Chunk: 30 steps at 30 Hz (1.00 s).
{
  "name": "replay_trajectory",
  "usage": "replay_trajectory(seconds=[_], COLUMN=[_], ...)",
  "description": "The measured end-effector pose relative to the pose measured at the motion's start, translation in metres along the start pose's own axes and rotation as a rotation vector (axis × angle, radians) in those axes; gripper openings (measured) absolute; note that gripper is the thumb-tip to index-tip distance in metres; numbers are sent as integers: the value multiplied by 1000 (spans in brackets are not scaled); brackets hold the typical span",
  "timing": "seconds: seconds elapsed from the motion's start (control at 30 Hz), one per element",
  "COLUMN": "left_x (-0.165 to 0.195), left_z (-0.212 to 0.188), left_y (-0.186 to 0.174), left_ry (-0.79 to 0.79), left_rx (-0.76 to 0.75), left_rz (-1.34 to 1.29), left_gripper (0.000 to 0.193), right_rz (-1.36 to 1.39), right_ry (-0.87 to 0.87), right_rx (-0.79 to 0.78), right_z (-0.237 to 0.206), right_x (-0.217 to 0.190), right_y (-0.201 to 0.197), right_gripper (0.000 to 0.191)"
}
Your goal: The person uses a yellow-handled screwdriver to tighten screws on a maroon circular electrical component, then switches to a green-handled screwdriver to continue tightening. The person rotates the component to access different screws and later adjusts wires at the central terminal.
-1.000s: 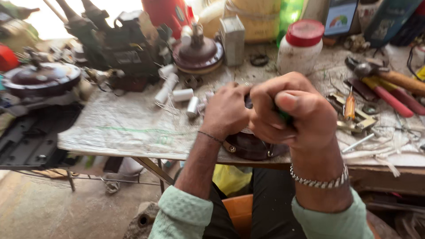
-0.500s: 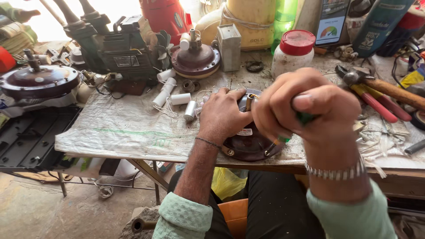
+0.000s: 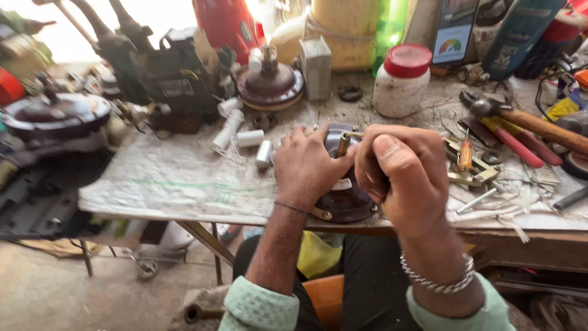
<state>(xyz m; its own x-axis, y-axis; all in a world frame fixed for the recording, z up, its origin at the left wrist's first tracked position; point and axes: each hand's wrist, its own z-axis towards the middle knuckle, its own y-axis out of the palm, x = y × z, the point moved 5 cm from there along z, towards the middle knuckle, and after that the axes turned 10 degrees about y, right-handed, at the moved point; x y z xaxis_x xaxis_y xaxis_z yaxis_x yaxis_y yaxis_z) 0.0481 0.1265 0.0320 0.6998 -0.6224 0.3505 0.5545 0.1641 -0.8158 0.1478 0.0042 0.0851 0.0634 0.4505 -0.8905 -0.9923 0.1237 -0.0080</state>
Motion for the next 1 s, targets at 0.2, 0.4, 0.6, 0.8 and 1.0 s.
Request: replay_trajectory(seconds=[0.2, 0.4, 0.6, 0.8, 1.0], left_x=[10, 37, 33, 35, 35], left_z=[-39, -63, -51, -51, -54], left_y=[-12, 1, 0, 4, 7], left_ry=[237, 704, 668, 647, 677], left_rx=[396, 14, -133, -100, -68], left_rz=[-310, -353, -460, -409, -344], left_gripper=[41, 61, 72, 69, 60], right_rz=[371, 496, 535, 490, 606], right_ry=[94, 77, 89, 83, 84], right_rx=[-320, -388, -424, -419, -643], right_z=[20, 29, 38, 37, 39], right_x=[14, 21, 21, 19, 14], right_y=[-28, -46, -49, -43, -39], right_gripper=[47, 47, 46, 48, 54])
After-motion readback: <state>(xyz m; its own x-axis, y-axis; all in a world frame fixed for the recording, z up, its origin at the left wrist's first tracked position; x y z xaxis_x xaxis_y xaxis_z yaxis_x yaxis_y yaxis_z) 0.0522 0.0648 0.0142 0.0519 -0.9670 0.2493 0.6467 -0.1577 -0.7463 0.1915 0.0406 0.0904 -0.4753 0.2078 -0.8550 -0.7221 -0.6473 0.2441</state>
